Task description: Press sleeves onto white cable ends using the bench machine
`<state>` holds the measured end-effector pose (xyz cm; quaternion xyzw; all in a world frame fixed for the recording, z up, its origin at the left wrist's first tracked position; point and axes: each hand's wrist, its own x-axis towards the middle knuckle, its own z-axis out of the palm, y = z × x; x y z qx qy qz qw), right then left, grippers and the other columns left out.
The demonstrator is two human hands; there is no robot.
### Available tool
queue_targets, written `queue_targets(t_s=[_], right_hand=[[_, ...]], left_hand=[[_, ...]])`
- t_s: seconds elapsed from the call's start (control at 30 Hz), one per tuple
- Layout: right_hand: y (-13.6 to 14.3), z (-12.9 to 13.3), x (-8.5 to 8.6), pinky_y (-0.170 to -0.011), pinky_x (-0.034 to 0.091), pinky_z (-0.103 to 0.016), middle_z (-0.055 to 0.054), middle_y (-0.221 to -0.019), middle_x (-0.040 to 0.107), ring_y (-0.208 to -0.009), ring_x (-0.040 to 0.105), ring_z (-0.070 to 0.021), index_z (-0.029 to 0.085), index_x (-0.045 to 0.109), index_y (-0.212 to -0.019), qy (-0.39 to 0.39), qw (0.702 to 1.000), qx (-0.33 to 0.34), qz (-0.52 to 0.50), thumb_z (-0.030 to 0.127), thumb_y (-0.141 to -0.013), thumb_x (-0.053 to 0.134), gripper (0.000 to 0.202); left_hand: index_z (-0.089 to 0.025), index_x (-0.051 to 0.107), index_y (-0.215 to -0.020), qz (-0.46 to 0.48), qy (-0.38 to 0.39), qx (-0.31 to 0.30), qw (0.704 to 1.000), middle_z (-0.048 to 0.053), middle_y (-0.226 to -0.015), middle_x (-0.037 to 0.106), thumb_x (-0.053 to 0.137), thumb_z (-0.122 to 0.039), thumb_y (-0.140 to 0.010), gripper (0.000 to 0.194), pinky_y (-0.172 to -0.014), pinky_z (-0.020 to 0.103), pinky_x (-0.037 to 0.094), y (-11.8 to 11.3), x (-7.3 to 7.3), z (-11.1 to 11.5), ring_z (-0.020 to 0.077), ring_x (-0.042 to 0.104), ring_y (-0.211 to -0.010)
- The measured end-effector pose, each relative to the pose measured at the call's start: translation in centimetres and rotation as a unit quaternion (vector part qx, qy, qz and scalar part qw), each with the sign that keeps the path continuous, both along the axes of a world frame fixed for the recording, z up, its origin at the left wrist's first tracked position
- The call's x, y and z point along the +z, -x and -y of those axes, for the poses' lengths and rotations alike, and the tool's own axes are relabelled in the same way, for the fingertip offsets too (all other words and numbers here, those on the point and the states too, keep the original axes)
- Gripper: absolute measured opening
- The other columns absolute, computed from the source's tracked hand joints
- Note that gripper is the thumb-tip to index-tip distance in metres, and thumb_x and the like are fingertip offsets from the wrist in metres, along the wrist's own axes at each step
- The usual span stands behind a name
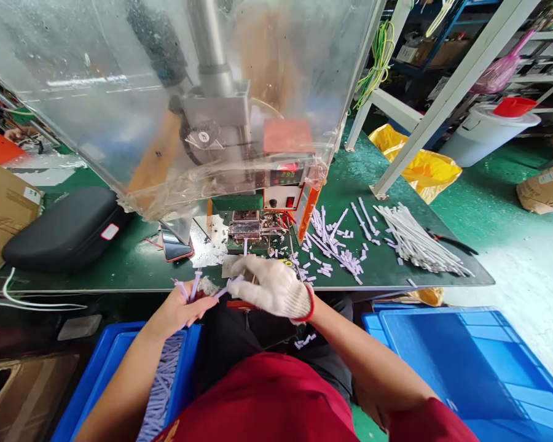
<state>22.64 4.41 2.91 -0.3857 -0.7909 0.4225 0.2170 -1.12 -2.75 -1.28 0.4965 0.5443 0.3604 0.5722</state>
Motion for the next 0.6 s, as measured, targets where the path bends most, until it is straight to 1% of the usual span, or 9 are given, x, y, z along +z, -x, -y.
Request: queue_targets(t_s=[0.07,0.17,0.27,0.3,0.33,0.4,0.47,0.53,0.6], right_hand=[[-0.6,1.1,1.0,-0.064,0.042,-0.022,0.000,-0.078,0.067,-0.069,0.061,-0.0130,0.024,0.070,-0.092,-0.031,0.996,0.086,0.018,0.043,-0.094,0.057,0.023],[-1.3,2.5,2.1,-0.060,0.038,-0.023,-0.002,-0.074,0.063,-0.065,0.055,-0.0123,0.021,0.068,-0.081,-0.060,0.986,0.154,0.024,0.037,-0.098,0.051,0.029],[-3.1,3.5,3.1,-0.057,0.036,-0.023,-0.001,-0.069,0.059,-0.061,0.050,-0.0113,0.020,0.063,-0.072,-0.015,0.982,0.188,-0.008,0.034,-0.099,0.048,0.034],[-4.1,3.6,3.4,-0.057,0.037,-0.023,-0.001,-0.067,0.057,-0.059,0.048,-0.0112,0.020,0.060,-0.068,0.009,0.984,0.180,-0.019,0.034,-0.099,0.046,0.037],[-5.3,3.5,3.5,-0.056,0.037,-0.024,-0.001,-0.065,0.056,-0.058,0.048,-0.0113,0.020,0.058,-0.065,0.029,0.987,0.156,-0.025,0.034,-0.099,0.045,0.039],[-7.7,3.1,3.3,-0.055,0.038,-0.024,-0.001,-0.064,0.055,-0.057,0.048,-0.0120,0.020,0.057,-0.065,0.061,0.994,0.094,-0.018,0.036,-0.100,0.043,0.041],[-9.6,2.5,2.2,-0.055,0.040,-0.024,-0.003,-0.066,0.059,-0.058,0.051,-0.0130,0.020,0.062,-0.071,0.075,0.996,0.048,0.006,0.040,-0.100,0.043,0.040],[-10.1,2.2,0.5,-0.055,0.042,-0.023,-0.004,-0.071,0.064,-0.060,0.055,-0.0140,0.021,0.070,-0.081,0.078,0.996,0.016,0.037,0.040,-0.097,0.047,0.034],[-9.6,2.3,-1.3,-0.055,0.044,-0.023,-0.004,-0.078,0.069,-0.062,0.059,-0.0146,0.024,0.074,-0.093,0.086,0.994,-0.027,0.057,0.037,-0.094,0.051,0.027]], left_hand=[[-0.018,0.062,-0.070,-0.025,0.004,-0.079,0.997,-0.004,-0.051,0.052,0.074,-0.037,-0.082,0.025,-0.038,0.020,0.025,-0.1,1.6,-0.2,0.0065,0.038,-0.039],[-0.019,0.068,-0.076,-0.040,-0.005,-0.166,0.985,-0.003,-0.053,0.050,0.071,-0.034,-0.085,0.018,-0.043,0.022,0.029,-0.3,3.5,-0.3,0.0092,0.039,-0.045],[-0.019,0.071,-0.077,-0.042,-0.024,-0.235,0.971,-0.001,-0.059,0.053,0.076,-0.028,-0.081,0.011,-0.050,0.023,0.033,0.7,3.8,0.2,0.0114,0.042,-0.054],[-0.018,0.072,-0.078,-0.032,-0.015,-0.233,0.972,-0.001,-0.060,0.053,0.077,-0.028,-0.079,0.011,-0.051,0.022,0.033,1.3,3.4,0.4,0.0113,0.042,-0.054],[-0.018,0.072,-0.080,-0.013,0.001,-0.204,0.979,-0.002,-0.058,0.052,0.077,-0.029,-0.079,0.012,-0.049,0.022,0.032,2.0,3.0,0.5,0.0102,0.040,-0.051],[-0.019,0.068,-0.081,0.052,0.045,-0.089,0.994,-0.005,-0.052,0.047,0.072,-0.036,-0.085,0.019,-0.042,0.020,0.027,3.0,1.8,0.5,0.0072,0.033,-0.042],[-0.019,0.061,-0.081,0.144,0.068,0.033,0.987,-0.006,-0.052,0.045,0.067,-0.039,-0.088,0.022,-0.037,0.019,0.022,2.7,0.6,-0.1,0.0052,0.030,-0.037],[-0.019,0.059,-0.083,0.216,0.059,0.101,0.969,-0.007,-0.056,0.044,0.072,-0.037,-0.083,0.023,-0.037,0.018,0.022,0.7,-0.5,-1.2,0.0045,0.030,-0.037],[-0.018,0.061,-0.090,0.216,0.030,0.136,0.966,-0.012,-0.049,0.031,0.075,-0.038,-0.080,0.027,-0.037,0.018,0.017,-2.1,-1.5,-2.7,0.0043,0.022,-0.036]])
